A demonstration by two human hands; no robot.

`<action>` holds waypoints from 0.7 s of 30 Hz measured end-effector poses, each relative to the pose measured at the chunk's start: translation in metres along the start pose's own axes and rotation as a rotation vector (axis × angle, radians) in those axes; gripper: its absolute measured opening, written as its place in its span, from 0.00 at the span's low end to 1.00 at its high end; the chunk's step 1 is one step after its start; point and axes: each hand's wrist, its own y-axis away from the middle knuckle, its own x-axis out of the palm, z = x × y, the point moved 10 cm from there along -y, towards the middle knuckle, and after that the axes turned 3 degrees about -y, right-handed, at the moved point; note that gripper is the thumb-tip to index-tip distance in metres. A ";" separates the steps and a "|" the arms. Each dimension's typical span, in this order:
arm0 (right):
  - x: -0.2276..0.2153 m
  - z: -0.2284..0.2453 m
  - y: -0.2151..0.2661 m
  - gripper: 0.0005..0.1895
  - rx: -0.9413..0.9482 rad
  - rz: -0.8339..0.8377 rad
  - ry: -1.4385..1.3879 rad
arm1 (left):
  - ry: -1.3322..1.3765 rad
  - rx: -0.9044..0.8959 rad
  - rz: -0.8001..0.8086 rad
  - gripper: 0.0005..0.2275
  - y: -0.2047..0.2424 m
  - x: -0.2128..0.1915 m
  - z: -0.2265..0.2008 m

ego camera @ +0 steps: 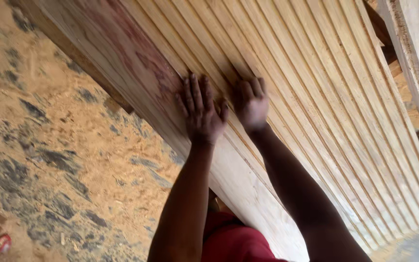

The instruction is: The person sands a large wooden panel with vertical grooves using a handheld sanding block. They move the block back and forth along the grooves, covering the surface systematically.

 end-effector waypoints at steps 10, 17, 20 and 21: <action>-0.041 0.012 0.015 0.03 0.054 -0.006 0.101 | 0.026 0.004 0.000 0.34 -0.001 0.001 0.000; -0.032 -0.009 0.029 0.08 0.075 -0.014 0.224 | 0.028 0.014 -0.003 0.33 0.000 0.001 -0.001; -0.061 -0.002 0.062 0.11 0.066 -0.016 0.246 | 0.060 0.000 0.033 0.33 0.003 0.001 -0.002; -0.079 -0.002 0.076 0.10 0.065 -0.057 0.247 | 0.061 0.010 0.023 0.33 -0.007 0.003 -0.004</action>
